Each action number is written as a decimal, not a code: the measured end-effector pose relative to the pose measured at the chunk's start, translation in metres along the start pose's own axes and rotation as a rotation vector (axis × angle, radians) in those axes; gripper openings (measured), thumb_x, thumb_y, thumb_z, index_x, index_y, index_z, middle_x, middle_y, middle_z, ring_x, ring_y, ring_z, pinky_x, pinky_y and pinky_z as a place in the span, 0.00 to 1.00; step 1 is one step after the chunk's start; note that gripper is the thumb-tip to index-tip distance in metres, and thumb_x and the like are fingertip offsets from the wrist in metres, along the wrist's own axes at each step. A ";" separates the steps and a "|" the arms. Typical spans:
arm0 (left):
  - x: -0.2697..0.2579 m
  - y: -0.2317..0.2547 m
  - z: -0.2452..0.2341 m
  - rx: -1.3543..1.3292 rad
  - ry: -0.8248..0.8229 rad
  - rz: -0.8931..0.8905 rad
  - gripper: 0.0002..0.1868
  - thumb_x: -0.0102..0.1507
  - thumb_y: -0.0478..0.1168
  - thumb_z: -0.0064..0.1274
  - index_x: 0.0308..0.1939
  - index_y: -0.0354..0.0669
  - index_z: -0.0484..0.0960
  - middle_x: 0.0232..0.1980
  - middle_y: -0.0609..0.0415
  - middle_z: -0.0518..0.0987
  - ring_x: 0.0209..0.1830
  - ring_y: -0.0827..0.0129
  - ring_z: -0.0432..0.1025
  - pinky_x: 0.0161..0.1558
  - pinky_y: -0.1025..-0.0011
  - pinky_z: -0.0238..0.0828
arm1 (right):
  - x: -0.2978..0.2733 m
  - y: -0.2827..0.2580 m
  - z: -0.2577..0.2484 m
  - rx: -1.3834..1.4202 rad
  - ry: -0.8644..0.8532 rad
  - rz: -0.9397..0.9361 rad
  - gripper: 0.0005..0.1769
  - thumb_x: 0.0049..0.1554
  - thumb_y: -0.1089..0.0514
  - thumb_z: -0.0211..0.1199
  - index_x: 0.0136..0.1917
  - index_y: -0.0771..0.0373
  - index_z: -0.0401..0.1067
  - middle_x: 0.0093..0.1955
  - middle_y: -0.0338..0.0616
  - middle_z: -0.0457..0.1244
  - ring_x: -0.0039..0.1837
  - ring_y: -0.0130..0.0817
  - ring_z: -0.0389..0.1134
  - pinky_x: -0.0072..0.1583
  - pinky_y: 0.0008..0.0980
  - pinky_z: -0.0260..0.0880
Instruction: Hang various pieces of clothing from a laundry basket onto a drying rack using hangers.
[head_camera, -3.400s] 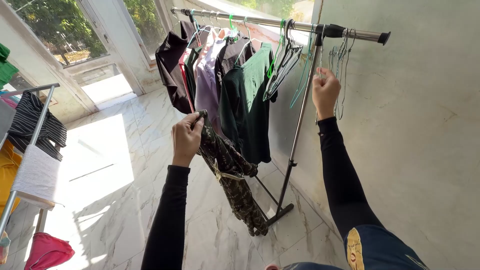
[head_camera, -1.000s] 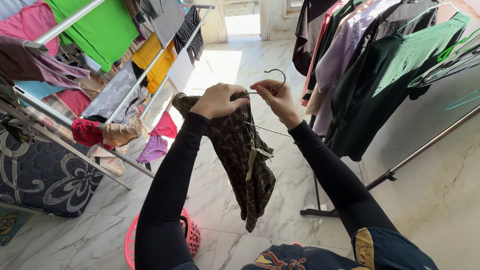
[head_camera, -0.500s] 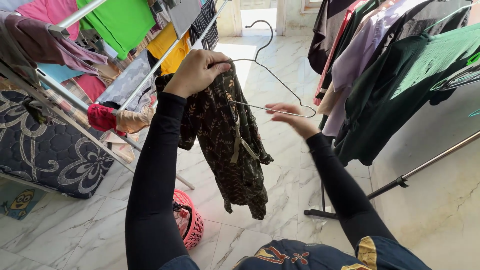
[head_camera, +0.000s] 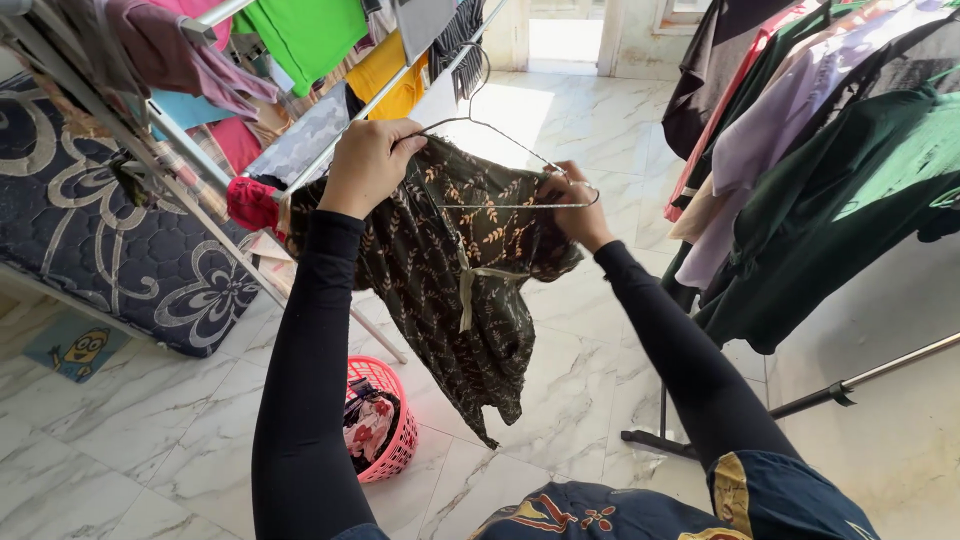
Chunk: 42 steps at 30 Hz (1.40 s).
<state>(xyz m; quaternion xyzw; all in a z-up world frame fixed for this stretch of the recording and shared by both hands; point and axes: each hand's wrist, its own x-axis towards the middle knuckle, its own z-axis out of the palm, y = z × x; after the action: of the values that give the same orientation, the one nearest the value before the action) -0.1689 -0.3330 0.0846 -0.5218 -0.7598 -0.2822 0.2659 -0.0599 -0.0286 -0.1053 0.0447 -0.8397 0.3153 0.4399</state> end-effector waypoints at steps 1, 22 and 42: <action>-0.007 -0.006 0.001 0.000 0.001 -0.005 0.09 0.66 0.42 0.61 0.45 0.40 0.89 0.38 0.42 0.84 0.36 0.50 0.79 0.39 0.62 0.75 | 0.007 -0.002 -0.007 0.002 -0.005 -0.001 0.20 0.46 0.79 0.48 0.43 0.62 0.75 0.62 0.48 0.66 0.56 0.46 0.71 0.53 0.40 0.75; -0.027 -0.003 -0.020 -0.032 -0.117 -0.002 0.12 0.67 0.42 0.60 0.51 0.43 0.88 0.40 0.46 0.86 0.31 0.56 0.80 0.37 0.65 0.76 | 0.024 -0.009 -0.027 -0.365 -0.045 -0.129 0.21 0.51 0.52 0.71 0.46 0.66 0.64 0.49 0.49 0.54 0.55 0.47 0.58 0.54 0.45 0.61; -0.046 -0.027 0.007 0.267 0.090 -0.064 0.06 0.69 0.36 0.57 0.46 0.37 0.85 0.33 0.43 0.81 0.31 0.53 0.79 0.33 0.60 0.73 | 0.015 -0.012 -0.036 -0.263 -0.128 0.007 0.27 0.48 0.60 0.57 0.62 0.67 0.66 0.79 0.52 0.55 0.77 0.53 0.56 0.74 0.52 0.61</action>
<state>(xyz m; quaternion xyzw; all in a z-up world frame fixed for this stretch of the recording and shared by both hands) -0.1810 -0.3652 0.0434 -0.4442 -0.7942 -0.2098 0.3576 -0.0392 -0.0144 -0.0729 0.0038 -0.9002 0.2005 0.3866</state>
